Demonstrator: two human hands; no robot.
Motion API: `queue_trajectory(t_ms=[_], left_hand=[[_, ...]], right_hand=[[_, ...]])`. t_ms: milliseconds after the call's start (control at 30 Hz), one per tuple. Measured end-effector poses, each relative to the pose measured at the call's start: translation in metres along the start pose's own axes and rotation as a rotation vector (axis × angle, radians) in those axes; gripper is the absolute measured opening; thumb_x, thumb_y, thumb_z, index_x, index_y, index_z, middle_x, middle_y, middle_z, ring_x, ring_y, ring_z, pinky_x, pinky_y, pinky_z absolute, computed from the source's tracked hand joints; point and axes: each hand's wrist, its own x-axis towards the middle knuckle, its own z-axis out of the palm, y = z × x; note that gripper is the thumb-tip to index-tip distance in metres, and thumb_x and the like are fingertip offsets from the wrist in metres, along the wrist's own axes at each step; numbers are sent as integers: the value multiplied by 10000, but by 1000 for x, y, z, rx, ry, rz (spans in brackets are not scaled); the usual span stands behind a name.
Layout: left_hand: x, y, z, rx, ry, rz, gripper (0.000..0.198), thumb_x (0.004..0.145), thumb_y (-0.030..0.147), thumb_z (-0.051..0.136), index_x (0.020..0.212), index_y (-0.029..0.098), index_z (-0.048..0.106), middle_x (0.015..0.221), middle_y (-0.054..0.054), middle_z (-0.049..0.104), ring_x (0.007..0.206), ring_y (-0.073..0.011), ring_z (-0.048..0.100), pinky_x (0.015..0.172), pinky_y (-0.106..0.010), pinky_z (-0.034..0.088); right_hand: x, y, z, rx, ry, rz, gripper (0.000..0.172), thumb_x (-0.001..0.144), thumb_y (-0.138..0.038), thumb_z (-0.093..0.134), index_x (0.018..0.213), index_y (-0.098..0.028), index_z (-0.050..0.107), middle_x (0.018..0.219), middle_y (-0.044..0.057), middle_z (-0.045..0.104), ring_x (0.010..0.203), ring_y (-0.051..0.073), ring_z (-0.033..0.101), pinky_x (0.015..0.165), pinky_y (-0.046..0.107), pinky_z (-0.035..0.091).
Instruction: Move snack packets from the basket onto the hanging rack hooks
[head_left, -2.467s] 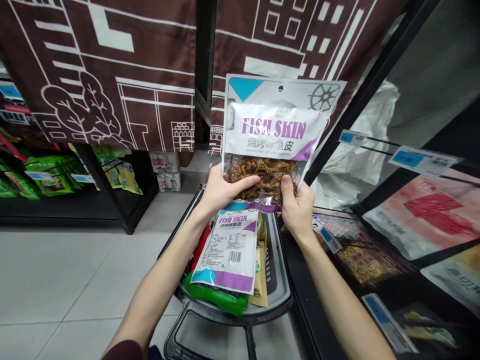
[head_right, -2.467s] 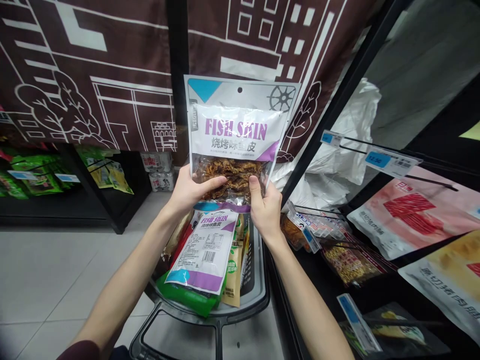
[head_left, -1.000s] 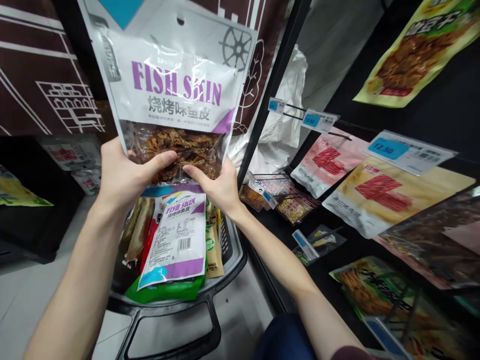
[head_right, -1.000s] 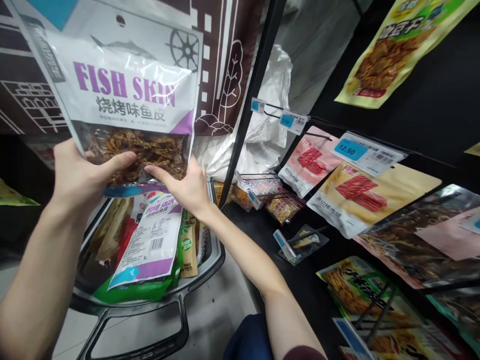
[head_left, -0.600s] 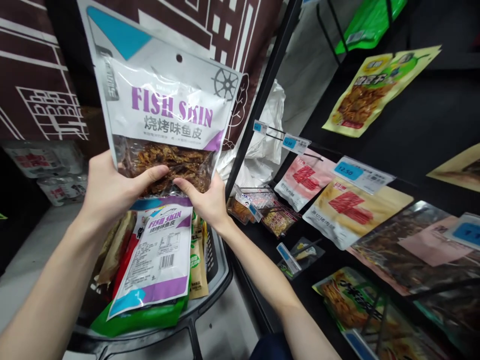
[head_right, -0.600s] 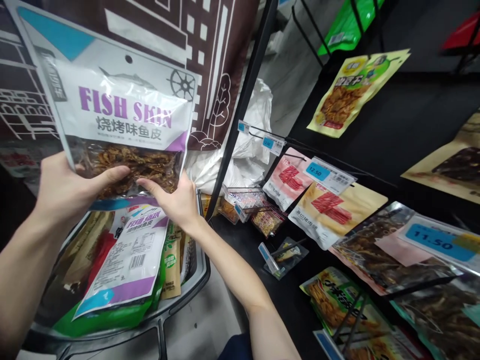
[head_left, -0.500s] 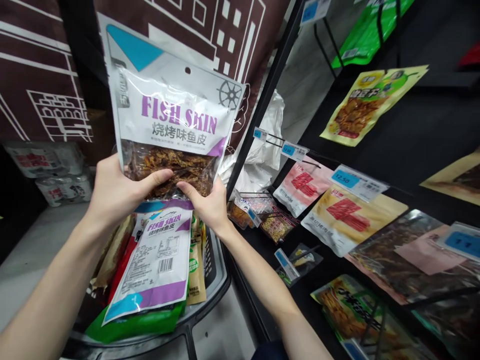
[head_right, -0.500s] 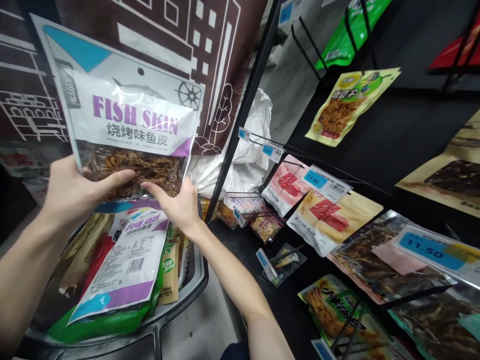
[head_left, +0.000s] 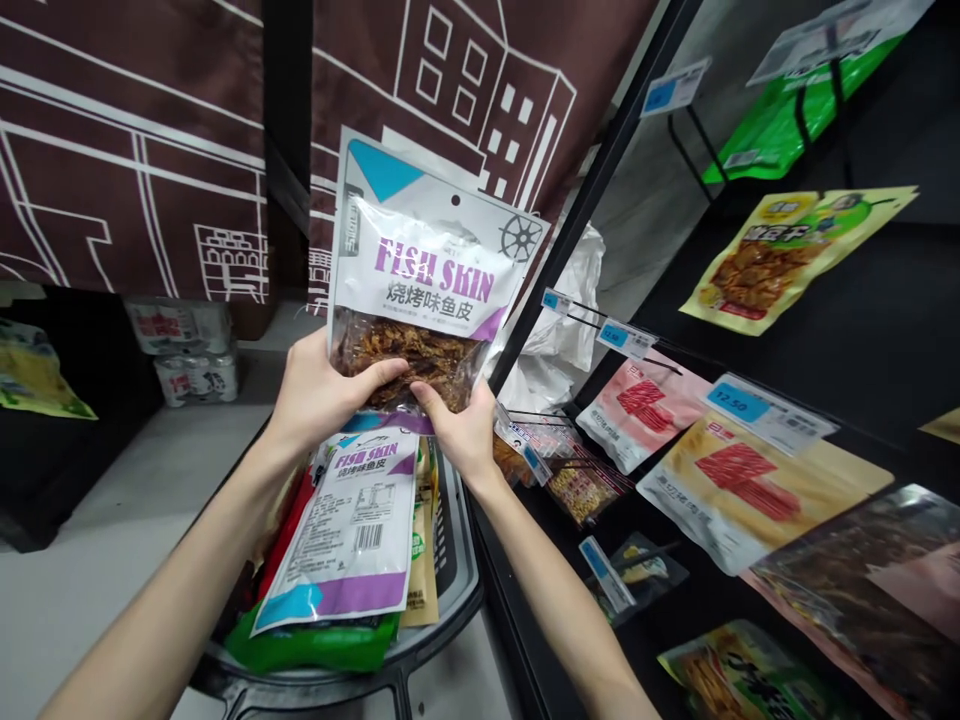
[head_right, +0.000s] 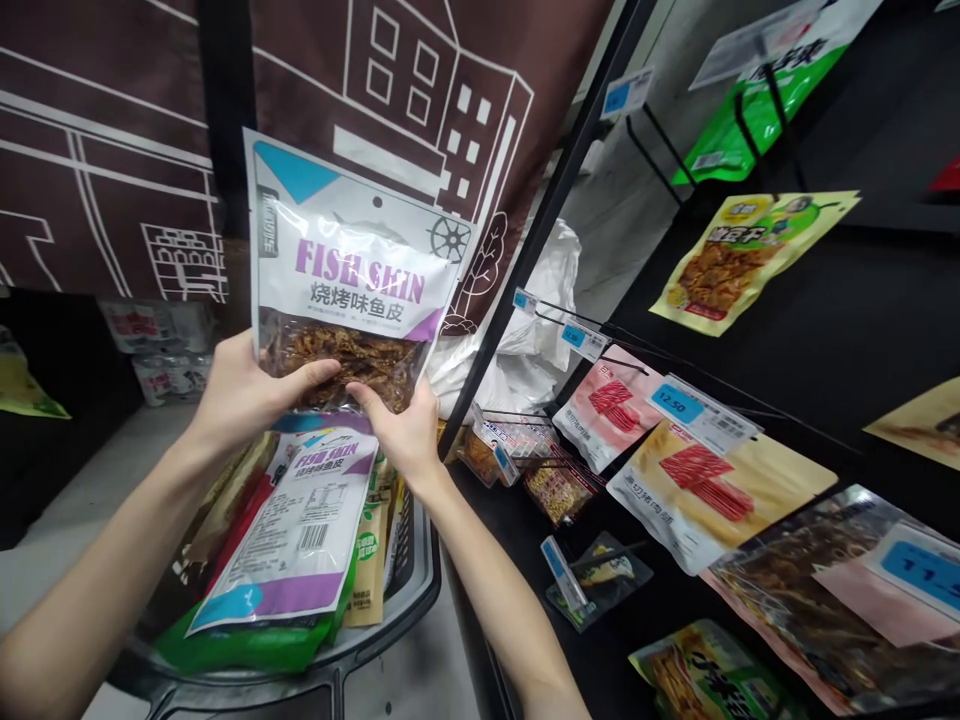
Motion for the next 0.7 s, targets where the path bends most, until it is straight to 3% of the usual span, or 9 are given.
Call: queue_trajectory(t_ms=[700], left_hand=[[1,-5,3,21,-13,39,473,748,552,714,985,145,676,978,-98,732,890,-292,670,771,-371,549]], right_hand=[[2,1,-3,1,-19,-1,460,788,-424,747,1173,-205,623,1073,66,728,1013,241,687,943,428,542]])
